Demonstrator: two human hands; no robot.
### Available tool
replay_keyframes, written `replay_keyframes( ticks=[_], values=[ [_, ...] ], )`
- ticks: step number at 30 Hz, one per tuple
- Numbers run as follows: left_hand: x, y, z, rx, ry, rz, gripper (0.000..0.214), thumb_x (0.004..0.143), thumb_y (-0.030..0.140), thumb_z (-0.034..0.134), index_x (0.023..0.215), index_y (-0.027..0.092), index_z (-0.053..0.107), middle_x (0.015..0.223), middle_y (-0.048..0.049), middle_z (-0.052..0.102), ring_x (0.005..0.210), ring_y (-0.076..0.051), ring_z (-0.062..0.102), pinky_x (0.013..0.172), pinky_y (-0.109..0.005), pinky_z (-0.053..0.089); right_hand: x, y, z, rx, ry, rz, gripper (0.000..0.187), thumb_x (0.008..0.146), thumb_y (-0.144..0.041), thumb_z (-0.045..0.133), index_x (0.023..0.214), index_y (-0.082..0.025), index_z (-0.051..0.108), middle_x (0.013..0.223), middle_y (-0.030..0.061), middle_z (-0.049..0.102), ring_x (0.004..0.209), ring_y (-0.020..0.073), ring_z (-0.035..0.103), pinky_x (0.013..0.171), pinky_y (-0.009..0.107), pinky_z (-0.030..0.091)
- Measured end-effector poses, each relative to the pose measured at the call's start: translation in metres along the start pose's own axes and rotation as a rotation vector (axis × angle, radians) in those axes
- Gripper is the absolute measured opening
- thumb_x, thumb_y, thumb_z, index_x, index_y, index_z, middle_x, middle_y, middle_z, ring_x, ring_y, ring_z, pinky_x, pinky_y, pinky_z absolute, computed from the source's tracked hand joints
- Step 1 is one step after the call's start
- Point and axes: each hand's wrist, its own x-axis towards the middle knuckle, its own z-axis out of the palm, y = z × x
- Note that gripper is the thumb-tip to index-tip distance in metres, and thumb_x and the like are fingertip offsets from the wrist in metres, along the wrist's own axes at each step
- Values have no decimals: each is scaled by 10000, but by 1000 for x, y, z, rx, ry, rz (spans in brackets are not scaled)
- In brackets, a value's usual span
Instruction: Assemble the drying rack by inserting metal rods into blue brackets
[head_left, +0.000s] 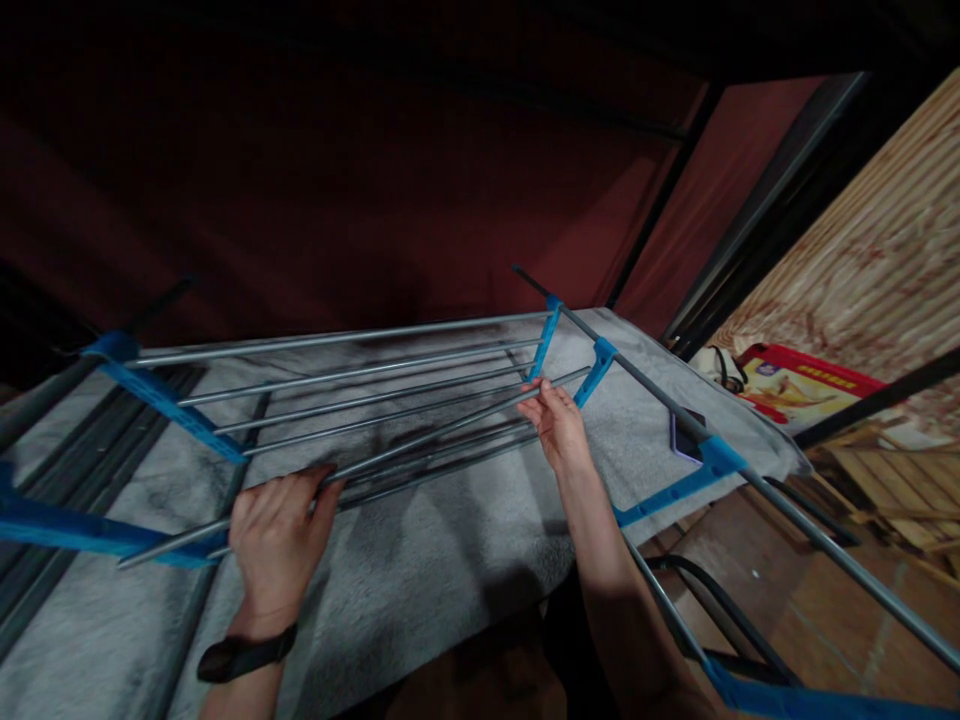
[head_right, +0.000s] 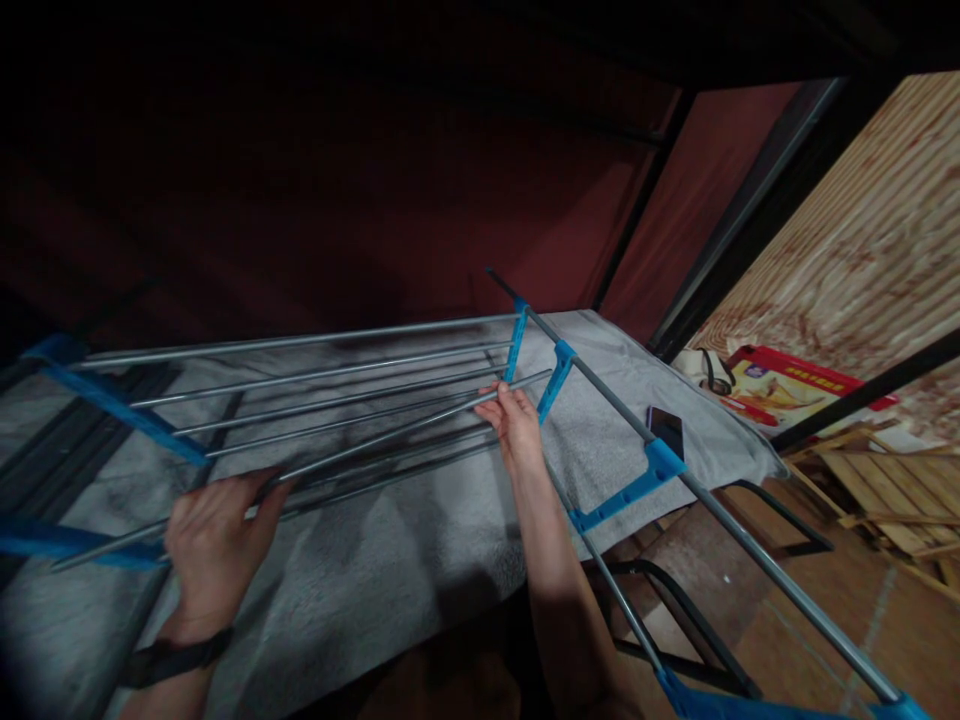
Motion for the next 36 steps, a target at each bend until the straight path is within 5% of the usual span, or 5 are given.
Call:
replay_keyframes(
  ticks=[24,36],
  values=[
    [16,0,5,-5,70,44,127,923,271,636,1036,214,635,722,-26,655,722,-234,612,717,-364,367,2,-24,2,-51,-40,-40,240,789,-386,818,842,-194,685,847,27,760,661,113,700,688,222,629],
    [27,-1,-8,60,66,21,208,926,280,619,1130,241,633,730,-23,658,735,-251,607,760,-402,362,2,-29,1,-55,-66,-31,286,759,-418,839,856,-204,676,735,-8,712,665,124,701,677,229,620]
  ],
)
